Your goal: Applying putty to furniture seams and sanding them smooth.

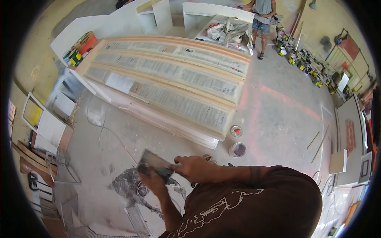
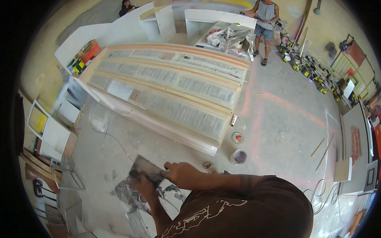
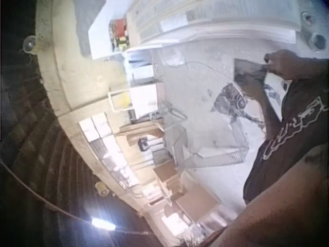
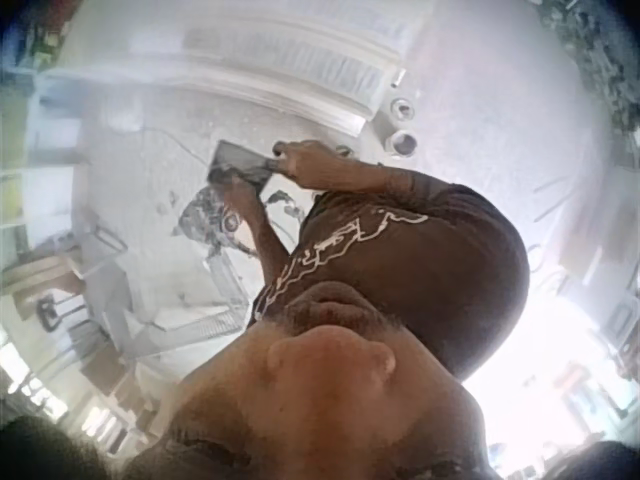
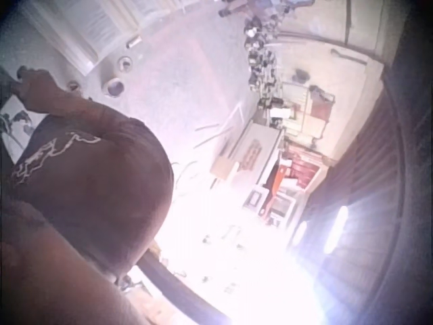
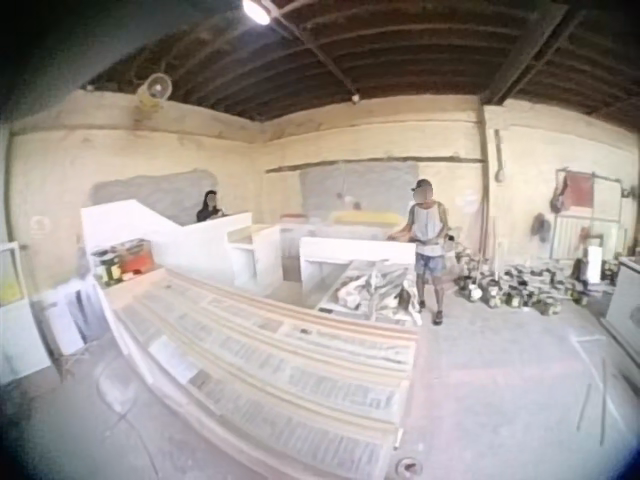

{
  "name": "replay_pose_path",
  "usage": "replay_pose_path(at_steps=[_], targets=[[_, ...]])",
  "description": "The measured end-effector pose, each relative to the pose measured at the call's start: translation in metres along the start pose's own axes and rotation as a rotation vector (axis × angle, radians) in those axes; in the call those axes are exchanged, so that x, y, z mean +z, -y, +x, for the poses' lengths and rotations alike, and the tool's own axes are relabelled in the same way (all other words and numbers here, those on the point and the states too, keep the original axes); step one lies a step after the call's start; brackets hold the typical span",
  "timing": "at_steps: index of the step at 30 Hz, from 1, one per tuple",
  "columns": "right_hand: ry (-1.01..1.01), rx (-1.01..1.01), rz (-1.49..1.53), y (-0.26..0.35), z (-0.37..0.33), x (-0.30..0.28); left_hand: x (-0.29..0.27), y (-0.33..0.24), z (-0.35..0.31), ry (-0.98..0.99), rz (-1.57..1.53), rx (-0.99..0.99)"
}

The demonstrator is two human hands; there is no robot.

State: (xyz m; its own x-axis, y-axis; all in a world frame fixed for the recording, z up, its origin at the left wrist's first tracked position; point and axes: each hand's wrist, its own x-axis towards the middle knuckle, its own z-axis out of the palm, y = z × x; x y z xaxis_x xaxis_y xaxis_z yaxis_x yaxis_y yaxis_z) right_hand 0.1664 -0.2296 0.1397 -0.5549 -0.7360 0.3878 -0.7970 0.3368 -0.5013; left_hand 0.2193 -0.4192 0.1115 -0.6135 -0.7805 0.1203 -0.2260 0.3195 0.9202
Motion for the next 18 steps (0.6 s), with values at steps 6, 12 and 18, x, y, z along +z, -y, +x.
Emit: replay_pose_path(at_steps=[6, 12, 18], targets=[[-0.149, 0.235, 0.043, -0.025, 0.003, 0.012, -0.005, -0.036, -0.05, 0.549, -0.203, -0.232], [-0.083, 0.836, 0.983, -0.056, -0.025, 0.03, -0.057, 0.003, -0.033, 0.434, -0.482, -0.358], [-0.064, 1.147, 1.049, -0.083, -0.086, 0.069, -0.047, 0.006, -0.018, 0.351, -1.102, -0.712]])
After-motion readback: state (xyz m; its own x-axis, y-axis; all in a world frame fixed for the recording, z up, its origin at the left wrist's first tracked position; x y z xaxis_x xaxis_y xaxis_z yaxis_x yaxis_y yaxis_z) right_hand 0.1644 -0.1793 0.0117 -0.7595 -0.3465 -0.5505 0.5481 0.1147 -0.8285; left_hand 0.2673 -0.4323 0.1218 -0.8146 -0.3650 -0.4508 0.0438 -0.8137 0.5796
